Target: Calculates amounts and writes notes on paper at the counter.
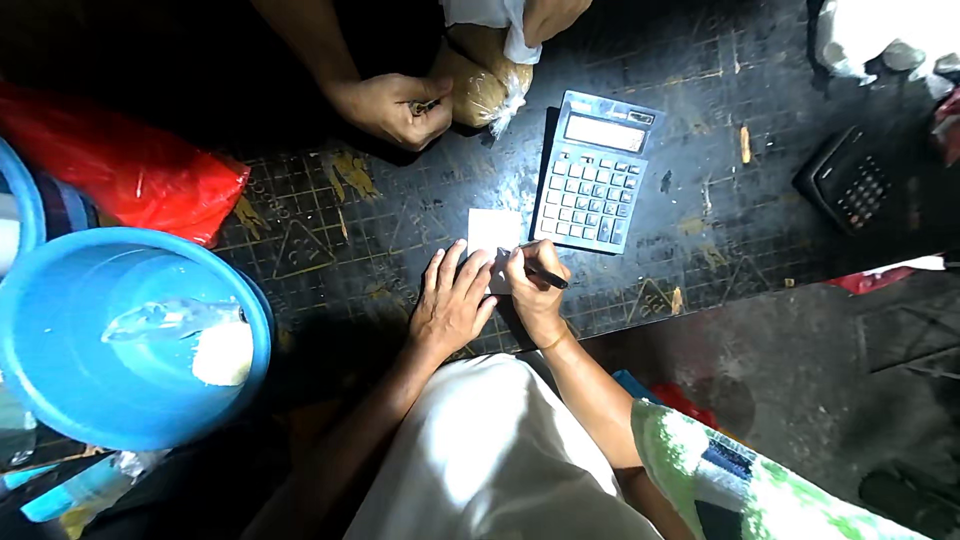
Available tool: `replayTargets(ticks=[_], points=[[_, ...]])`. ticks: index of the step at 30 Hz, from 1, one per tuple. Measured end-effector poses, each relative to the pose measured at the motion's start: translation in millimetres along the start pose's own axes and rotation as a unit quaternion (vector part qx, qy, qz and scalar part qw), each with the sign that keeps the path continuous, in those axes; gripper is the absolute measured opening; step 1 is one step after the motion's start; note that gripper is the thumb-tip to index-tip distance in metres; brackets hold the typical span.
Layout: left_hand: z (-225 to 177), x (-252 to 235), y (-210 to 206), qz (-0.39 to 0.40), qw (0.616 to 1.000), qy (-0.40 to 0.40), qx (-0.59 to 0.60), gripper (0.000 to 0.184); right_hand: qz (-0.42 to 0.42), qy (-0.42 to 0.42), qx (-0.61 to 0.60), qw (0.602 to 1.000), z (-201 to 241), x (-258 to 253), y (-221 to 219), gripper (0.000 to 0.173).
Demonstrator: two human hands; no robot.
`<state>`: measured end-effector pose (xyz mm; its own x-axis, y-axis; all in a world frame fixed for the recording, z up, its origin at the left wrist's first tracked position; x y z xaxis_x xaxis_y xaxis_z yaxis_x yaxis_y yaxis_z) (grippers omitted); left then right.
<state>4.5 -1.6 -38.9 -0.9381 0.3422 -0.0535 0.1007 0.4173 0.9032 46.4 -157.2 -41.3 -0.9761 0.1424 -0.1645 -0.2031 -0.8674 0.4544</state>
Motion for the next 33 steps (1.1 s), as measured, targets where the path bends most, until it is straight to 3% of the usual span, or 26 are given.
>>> replayTargets(ticks=[6,13,33], points=[[0.9,-0.4,0.1,0.0,1.0,0.0,0.002,0.047,-0.011,-0.004,-0.009,1.0,1.8,-0.5,-1.7,0.012],[0.8,-1.0,1.5,-0.003,1.0,0.003,0.018,0.048,-0.044,-0.048,-0.222,0.973,-1.1,1.2,18.1,0.011],[-0.6,-1.2,3.8,-0.016,1.0,0.008,-0.003,0.05,-0.054,-0.031,-0.188,0.98,-5.5,8.2,19.8,0.002]])
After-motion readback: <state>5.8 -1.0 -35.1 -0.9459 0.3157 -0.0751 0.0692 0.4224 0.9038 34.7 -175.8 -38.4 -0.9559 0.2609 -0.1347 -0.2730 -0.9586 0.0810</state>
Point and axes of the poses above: each hand's wrist, its own x-axis away from the middle knuckle, its own y-axis out of the back of the hand, z = x × y, the point moved 1 cm from there along -x, towards the middle knuckle, and after that the axes turned 5 degrees about x, right-handed, at the moved point
